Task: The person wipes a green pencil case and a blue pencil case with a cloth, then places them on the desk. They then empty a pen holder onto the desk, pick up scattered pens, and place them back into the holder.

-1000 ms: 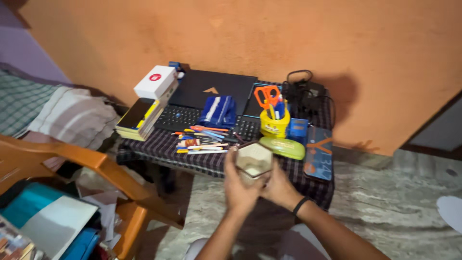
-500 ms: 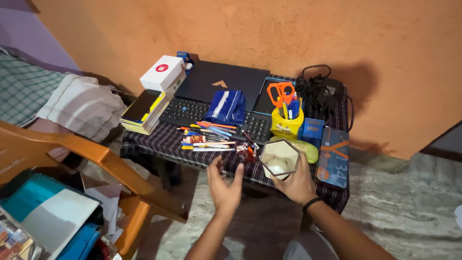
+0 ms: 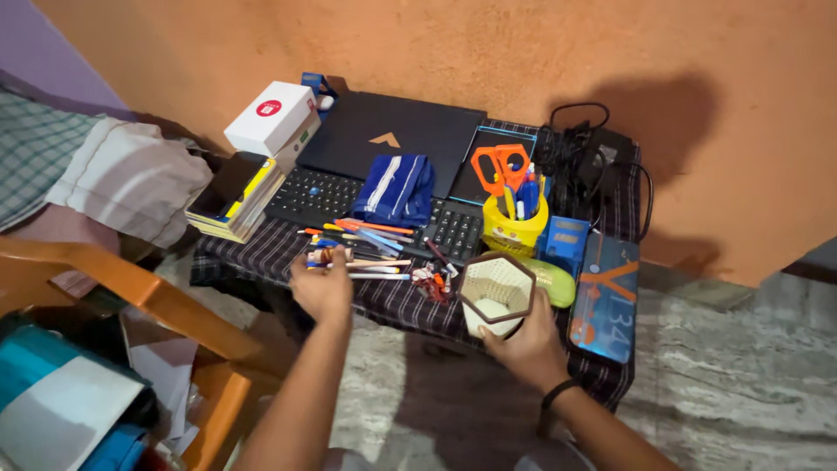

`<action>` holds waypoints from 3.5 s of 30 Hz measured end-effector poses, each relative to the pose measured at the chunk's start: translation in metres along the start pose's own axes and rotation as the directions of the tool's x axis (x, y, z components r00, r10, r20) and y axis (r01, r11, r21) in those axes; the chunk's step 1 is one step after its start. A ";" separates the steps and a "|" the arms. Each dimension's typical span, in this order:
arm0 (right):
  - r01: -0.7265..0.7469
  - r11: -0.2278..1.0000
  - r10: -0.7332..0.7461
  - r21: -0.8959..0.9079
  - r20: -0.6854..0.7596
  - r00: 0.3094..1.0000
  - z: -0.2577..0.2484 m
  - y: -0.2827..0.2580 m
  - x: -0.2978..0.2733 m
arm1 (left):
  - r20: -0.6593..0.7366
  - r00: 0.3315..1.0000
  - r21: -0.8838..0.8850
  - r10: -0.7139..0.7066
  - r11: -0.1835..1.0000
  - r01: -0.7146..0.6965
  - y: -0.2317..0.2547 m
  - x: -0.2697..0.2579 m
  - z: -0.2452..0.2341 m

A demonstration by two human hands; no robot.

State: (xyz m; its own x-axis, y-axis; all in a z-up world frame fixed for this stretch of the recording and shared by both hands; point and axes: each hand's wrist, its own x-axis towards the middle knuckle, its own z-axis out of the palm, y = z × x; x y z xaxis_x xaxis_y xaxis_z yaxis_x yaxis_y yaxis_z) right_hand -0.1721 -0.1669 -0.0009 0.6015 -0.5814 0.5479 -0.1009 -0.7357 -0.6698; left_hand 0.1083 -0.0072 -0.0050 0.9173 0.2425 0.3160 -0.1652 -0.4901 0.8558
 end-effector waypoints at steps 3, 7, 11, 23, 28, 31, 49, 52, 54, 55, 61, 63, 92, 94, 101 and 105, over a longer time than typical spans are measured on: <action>-0.054 0.998 0.053 0.041 0.019 0.998 -0.002 -0.002 0.002 | 0.062 0.992 0.056 -0.107 0.993 0.104 0.002 0.015 0.009; -0.038 0.999 0.037 0.025 0.039 0.999 -0.005 -0.003 0.005 | 0.111 0.980 0.072 -0.167 0.984 0.160 0.000 0.024 0.015; 0.057 0.998 -0.057 0.020 -0.005 0.998 -0.003 0.001 0.003 | 0.090 0.996 0.037 -0.007 0.999 0.004 -0.010 0.027 0.021; -0.010 1.000 0.010 0.007 0.014 1.000 0.000 0.012 -0.002 | 0.107 0.951 -0.125 0.291 0.953 -0.277 -0.002 0.008 -0.008; -0.075 0.997 0.074 0.015 0.061 0.995 -0.002 0.009 -0.001 | -0.090 0.900 -0.386 0.426 0.818 -0.426 0.049 -0.035 -0.042; -0.079 0.997 0.077 0.026 0.067 0.995 -0.002 0.005 0.000 | -0.009 0.855 -0.639 0.518 0.654 -0.404 0.089 -0.081 -0.057; 0.075 0.996 -0.077 0.055 0.031 0.997 -0.003 0.004 0.000 | 0.091 0.944 -0.386 0.317 0.885 -0.260 0.026 -0.101 -0.062; 0.025 0.991 -0.033 0.130 0.061 0.998 -0.003 0.002 0.000 | 0.054 0.945 -0.341 0.322 0.896 -0.285 -0.023 -0.110 -0.063; 0.031 0.989 -0.041 0.142 0.070 0.997 -0.001 0.002 -0.001 | 0.089 0.931 -0.254 0.355 0.911 -0.324 -0.049 -0.122 -0.058; 0.064 0.991 -0.072 0.121 0.059 0.996 -0.001 0.003 0.000 | 0.108 0.922 -0.214 0.373 0.914 -0.345 -0.058 -0.129 -0.054; 0.153 0.988 -0.154 0.017 0.041 0.987 0.002 0.007 0.001 | 0.263 0.927 -0.129 0.266 0.962 -0.240 -0.074 -0.160 -0.034; 0.124 0.992 -0.125 0.032 0.050 0.991 0.002 0.007 0.001 | 0.289 0.924 -0.166 0.249 0.964 -0.207 -0.072 -0.166 -0.031; -0.109 0.994 0.108 -0.007 0.210 0.972 0.090 -0.013 -0.135 | 0.551 0.707 0.449 -0.445 0.871 0.198 -0.175 -0.183 0.085; -0.343 0.929 0.364 -0.139 0.517 0.775 0.133 0.024 -0.146 | 0.526 0.694 0.460 -0.492 0.851 0.255 -0.192 -0.186 0.097; -0.076 0.795 0.596 -0.602 0.750 0.286 0.261 0.194 -0.163 | 0.517 0.530 0.495 -0.672 0.740 0.455 -0.237 -0.210 0.132; -0.224 0.844 0.535 -0.487 0.786 0.308 0.299 0.257 -0.188 | 0.505 0.557 0.536 -0.660 0.745 0.397 -0.285 -0.227 0.138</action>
State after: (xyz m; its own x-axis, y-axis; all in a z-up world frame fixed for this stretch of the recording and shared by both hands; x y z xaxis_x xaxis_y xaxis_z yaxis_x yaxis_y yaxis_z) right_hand -0.0738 -0.1430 -0.4261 0.7546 -0.2999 -0.5837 -0.6058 -0.6604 -0.4438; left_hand -0.0033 -0.0379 -0.3772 0.8026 0.0360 -0.5954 0.4353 -0.7178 0.5434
